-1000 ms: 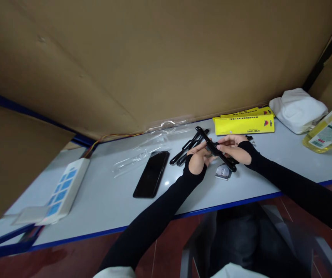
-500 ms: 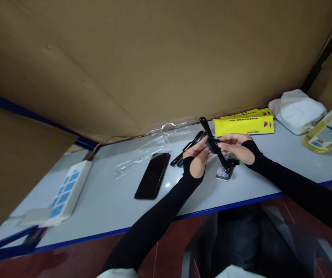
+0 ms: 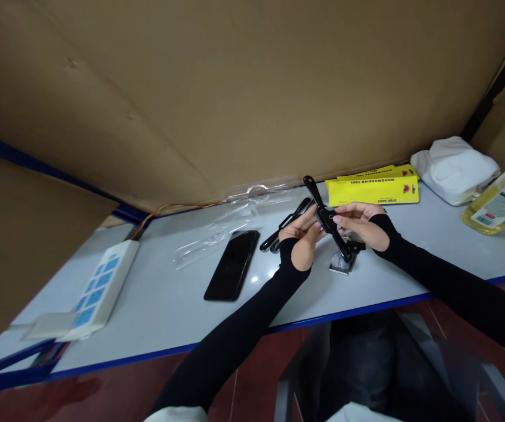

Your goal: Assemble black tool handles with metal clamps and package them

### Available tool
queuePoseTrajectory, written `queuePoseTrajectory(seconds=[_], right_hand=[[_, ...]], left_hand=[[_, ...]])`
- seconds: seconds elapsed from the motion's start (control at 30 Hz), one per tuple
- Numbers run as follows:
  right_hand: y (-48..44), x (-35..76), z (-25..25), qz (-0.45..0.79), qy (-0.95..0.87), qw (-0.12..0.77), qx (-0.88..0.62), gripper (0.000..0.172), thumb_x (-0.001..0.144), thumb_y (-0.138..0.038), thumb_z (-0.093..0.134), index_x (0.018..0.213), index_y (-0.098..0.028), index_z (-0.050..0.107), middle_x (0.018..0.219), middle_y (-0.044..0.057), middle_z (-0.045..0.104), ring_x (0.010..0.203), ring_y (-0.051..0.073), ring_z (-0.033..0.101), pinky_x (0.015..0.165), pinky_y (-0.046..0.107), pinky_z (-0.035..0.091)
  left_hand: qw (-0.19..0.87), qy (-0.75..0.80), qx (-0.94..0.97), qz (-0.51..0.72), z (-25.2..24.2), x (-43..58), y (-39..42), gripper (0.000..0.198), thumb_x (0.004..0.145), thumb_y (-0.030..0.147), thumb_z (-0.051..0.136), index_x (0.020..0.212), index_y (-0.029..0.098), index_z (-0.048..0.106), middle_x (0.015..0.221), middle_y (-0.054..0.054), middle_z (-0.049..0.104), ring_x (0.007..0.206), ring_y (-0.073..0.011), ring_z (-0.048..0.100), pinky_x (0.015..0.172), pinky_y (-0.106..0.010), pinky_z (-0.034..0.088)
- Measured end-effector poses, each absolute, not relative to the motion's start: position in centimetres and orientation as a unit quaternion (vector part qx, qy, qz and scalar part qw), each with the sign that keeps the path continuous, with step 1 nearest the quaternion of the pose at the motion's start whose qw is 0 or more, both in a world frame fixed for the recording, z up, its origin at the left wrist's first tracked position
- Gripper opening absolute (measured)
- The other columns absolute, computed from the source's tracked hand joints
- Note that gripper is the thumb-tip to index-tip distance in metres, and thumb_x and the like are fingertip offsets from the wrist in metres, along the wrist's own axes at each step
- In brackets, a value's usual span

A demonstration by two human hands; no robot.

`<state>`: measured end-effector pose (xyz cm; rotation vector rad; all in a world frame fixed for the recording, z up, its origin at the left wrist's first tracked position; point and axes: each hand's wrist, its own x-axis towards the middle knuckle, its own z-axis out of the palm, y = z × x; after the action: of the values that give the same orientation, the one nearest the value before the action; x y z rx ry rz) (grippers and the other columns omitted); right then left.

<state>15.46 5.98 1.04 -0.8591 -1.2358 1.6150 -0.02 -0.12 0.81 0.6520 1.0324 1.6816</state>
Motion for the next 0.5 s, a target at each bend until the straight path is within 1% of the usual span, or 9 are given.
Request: queuePoseTrajectory(seconds=[0.13,0.23,0.33,0.43,0.5], right_hand=[[5.93,15.36,0.97,0.647,-0.501,0.452,-0.355,0.054,0.047,-0.045,0.103,0.085,-0.018,0.076,0.088,0.006,0.081,0.073,0.017,0.075,0.072,0.034,0.068],[5.86,15.38,0.93,0.642,-0.507,0.452,-0.356,0.054,0.049,-0.048,0.103,0.086,-0.018,0.078,0.089,0.007,0.082,0.072,0.017,0.075,0.077,0.037,0.069],[5.80,15.41,0.99,0.633,-0.511,0.456,-0.361,0.054,0.049,-0.049,0.103,0.086,-0.018,0.079,0.088,0.007,0.082,0.071,0.017,0.074,0.077,0.038,0.069],[5.74,15.43,1.13,0.629,-0.512,0.458,-0.364,0.054,0.047,-0.049,0.103,0.085,-0.018,0.079,0.088,0.007,0.082,0.070,0.017,0.074,0.077,0.038,0.069],[5.67,15.44,1.21,0.627,-0.517,0.454,-0.365,0.053,0.048,-0.048,0.103,0.085,-0.017,0.080,0.088,0.007,0.082,0.069,0.017,0.074,0.078,0.038,0.069]], left_hand=[[0.507,0.439,0.271,0.691,0.81,0.01,-0.17,0.056,0.054,0.024,0.101,0.107,0.017,0.082,0.111,-0.015,0.083,0.118,-0.0364,0.075,0.100,-0.050,0.062],[0.499,0.441,0.266,0.696,0.79,0.06,-0.17,0.057,0.053,0.025,0.100,0.106,0.016,0.082,0.110,-0.016,0.082,0.119,-0.0373,0.074,0.100,-0.051,0.062],[0.500,0.438,0.266,0.698,1.04,0.16,-0.23,0.054,0.052,0.025,0.100,0.103,0.016,0.082,0.105,-0.014,0.083,0.115,-0.0369,0.076,0.099,-0.051,0.063],[0.500,0.442,0.262,0.697,1.30,0.35,-0.25,0.050,0.054,0.027,0.099,0.100,0.016,0.083,0.096,-0.011,0.083,0.108,-0.0340,0.078,0.097,-0.051,0.063],[0.486,0.454,0.257,0.701,1.28,0.49,-0.18,0.050,0.055,0.030,0.100,0.100,0.015,0.083,0.093,-0.010,0.083,0.104,-0.0328,0.079,0.096,-0.051,0.063]])
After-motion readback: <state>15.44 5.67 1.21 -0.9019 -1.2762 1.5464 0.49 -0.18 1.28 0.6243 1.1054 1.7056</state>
